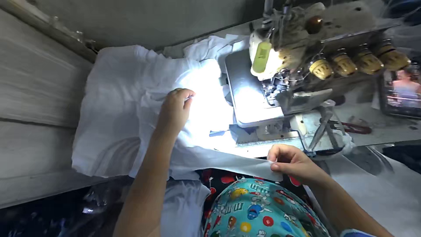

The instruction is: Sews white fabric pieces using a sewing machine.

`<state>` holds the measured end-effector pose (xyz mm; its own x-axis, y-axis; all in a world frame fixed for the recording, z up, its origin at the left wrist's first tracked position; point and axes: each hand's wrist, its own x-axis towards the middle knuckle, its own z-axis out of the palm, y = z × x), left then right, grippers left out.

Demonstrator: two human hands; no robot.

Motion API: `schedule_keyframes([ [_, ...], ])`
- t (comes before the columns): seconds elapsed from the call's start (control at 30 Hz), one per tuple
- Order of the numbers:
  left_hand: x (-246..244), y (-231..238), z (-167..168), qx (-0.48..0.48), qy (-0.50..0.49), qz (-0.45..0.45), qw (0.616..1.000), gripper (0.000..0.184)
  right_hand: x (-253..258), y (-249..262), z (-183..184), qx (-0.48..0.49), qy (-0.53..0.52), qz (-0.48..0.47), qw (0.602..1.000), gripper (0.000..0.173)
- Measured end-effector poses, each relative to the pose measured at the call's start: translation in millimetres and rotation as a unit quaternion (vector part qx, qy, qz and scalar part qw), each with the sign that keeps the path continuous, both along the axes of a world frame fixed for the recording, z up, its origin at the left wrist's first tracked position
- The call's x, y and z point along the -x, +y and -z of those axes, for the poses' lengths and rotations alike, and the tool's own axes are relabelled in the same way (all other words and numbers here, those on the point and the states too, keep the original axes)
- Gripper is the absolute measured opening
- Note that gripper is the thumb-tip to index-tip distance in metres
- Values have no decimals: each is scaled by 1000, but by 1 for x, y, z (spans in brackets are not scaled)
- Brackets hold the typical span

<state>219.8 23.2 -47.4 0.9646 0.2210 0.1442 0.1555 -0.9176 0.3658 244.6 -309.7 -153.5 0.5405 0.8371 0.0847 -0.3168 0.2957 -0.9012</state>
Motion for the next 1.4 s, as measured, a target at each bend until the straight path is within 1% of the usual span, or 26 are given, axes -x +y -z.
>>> schedule_keyframes([
  [0.07, -3, -5, -2, -30, 4, -10, 999, 22, 2, 5, 2, -29, 13, 27, 999, 10],
  [0.13, -6, -12, 0, -80, 3, -12, 997, 19, 2, 12, 3, -53, 14, 48, 997, 10],
  [0.2, -11, -21, 2, -140, 42, -10, 989, 17, 3, 19, -1, -53, 27, 69, 996, 9],
  [0.23, -15, -25, 4, -164, 74, -13, 984, 19, 3, 22, -6, -45, 39, 80, 995, 9],
  [0.3, -23, -31, 12, -193, 125, -30, 973, 20, 4, 28, -15, -30, 51, 91, 994, 8],
  [0.33, -25, -31, 15, -195, 125, -36, 972, 18, 4, 32, -19, -27, 45, 89, 995, 8],
  [0.37, -25, -32, 16, -183, 100, -34, 977, 15, 3, 35, -24, -31, 31, 82, 996, 11],
  [0.43, -21, -38, 8, -111, 40, -14, 993, 11, 0, 40, -30, -49, -28, 63, 996, 17],
  [0.5, -11, -52, -5, 17, 16, 16, 1000, 10, -3, 45, -35, -80, -87, 59, 991, 17],
  [0.53, -3, -62, -11, 96, 7, 31, 995, 10, -5, 48, -37, -96, -118, 68, 986, 16],
  [0.57, 5, -72, -14, 170, 1, 50, 984, 8, -7, 51, -40, -104, -146, 91, 980, 15],
  [0.63, 21, -90, -15, 314, 15, 84, 945, 8, -9, 57, -43, -81, -194, 164, 964, 10],
  [0.67, 27, -96, -13, 363, 26, 92, 927, 10, -11, 61, -43, -60, -202, 198, 957, 10],
  [0.73, 37, -101, -5, 416, 30, 116, 901, 13, -12, 65, -40, -18, -173, 238, 956, 15],
  [0.77, 40, -104, -1, 432, 25, 125, 893, 13, -12, 66, -37, -7, -142, 240, 960, 17],
  [0.83, 44, -110, 5, 449, -8, 123, 885, 16, -11, 66, -30, -14, -97, 203, 974, 15],
  [0.93, 44, -110, 11, 425, -79, 115, 894, 8, -8, 63, -23, -53, -122, 135, 982, 24],
  [0.97, 44, -107, 11, 410, -88, 106, 902, 7, -6, 62, -23, -61, -141, 132, 979, 21],
  [1.03, 44, -103, 9, 387, -90, 84, 914, 6, -6, 61, -24, -85, -160, 127, 975, 10],
  [1.1, 44, -101, 6, 384, -90, 69, 916, 4, -8, 58, -25, -89, -165, 129, 974, 4],
  [1.23, 45, -102, 5, 411, -88, 68, 905, 8, -10, 53, -27, -79, -184, 140, 970, 10],
  [1.33, 45, -105, 6, 447, -89, 53, 889, 4, -10, 51, -27, -80, -177, 145, 970, 7],
  [1.4, 46, -107, 6, 452, -93, 43, 886, 3, -9, 50, -28, -72, -168, 150, 972, 7],
])
